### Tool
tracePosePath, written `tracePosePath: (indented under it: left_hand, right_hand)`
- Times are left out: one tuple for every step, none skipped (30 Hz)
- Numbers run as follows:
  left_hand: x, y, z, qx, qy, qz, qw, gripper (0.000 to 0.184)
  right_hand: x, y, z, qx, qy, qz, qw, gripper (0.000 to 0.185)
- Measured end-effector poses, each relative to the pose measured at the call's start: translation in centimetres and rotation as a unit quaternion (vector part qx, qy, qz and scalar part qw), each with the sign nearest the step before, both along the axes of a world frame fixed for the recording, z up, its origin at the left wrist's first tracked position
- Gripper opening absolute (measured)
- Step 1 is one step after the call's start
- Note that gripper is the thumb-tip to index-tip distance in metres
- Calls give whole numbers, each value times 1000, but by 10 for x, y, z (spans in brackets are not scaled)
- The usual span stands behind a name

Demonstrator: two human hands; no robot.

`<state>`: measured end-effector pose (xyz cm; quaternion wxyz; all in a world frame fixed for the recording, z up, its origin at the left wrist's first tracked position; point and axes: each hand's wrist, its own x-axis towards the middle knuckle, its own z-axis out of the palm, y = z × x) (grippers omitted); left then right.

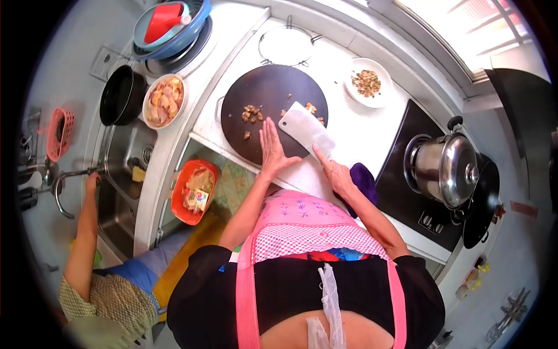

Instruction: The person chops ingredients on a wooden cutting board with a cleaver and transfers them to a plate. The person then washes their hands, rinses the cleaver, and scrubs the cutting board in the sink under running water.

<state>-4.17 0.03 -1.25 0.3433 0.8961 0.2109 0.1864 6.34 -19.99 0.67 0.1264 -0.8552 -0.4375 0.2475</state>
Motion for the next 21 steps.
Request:
tracePosePath:
  left_hand:
    - [-3,1,2,-11,9,-3,1000,135]
    - [-2,6,1,-50,-2,-5,999,132]
    - [-3,10,9,-119,-36,12,992,114]
    - [5,19,23,-166,-81,24,982,101]
    - [14,26,34,-216,-122,37,968,88]
    - [27,35,38,-176,-142,61,972,64]
    - [46,40,49,-180,-150,97,967,44]
    - [67,47,57,-129,-148,69,978,33]
    - [90,53,61,-79,-146,41,985,24]
    - [115,56,58,-56,-147,-3,987,19]
    - [140,58,54,-35,-148,-45,987,13]
    - [165,58,44,27,-119,-81,989,14]
    - [189,58,32,89,-89,-117,985,14]
    - [211,55,20,112,-59,-140,982,16]
    - [231,52,8,134,-29,-164,977,17]
    - [247,47,-6,121,-17,-163,979,18]
    - [261,44,-18,107,-4,-162,981,20]
    - [272,43,-27,101,2,-164,981,20]
    - [280,42,-36,118,2,-172,978,19]
    - [284,42,-46,135,2,-180,974,18]
    - [288,42,-48,131,9,-180,975,18]
  right_hand:
    - [1,-4,4,2,0,-9,1000,81]
    - [2,-7,7,71,16,11,997,81]
    - [8,-6,13,142,26,32,989,80]
    - [9,-5,27,185,70,4,980,78]
    - [5,-5,40,187,71,-3,980,78]
    - [3,-3,54,190,228,-99,950,76]
    - [1,-3,64,187,380,-190,886,75]
    - [1,-5,69,215,471,-216,828,71]
    - [1,-8,70,218,473,-219,825,71]
    - [1,-12,70,260,551,-249,753,68]
    - [1,-16,71,297,622,-275,670,65]
    - [2,-19,76,325,640,-291,633,55]
    - [4,-25,74,323,641,-295,631,55]
    - [5,-32,72,343,655,-320,593,52]
    - [6,-39,70,360,666,-346,554,48]
    - [6,-44,69,370,651,-352,562,46]
    - [9,-48,70,367,653,-358,558,46]
    - [11,-53,72,375,648,-358,559,47]
    - [11,-56,76,381,644,-358,558,47]
    - [12,-57,79,383,643,-356,560,49]
    - [13,-58,80,382,636,-357,567,52]
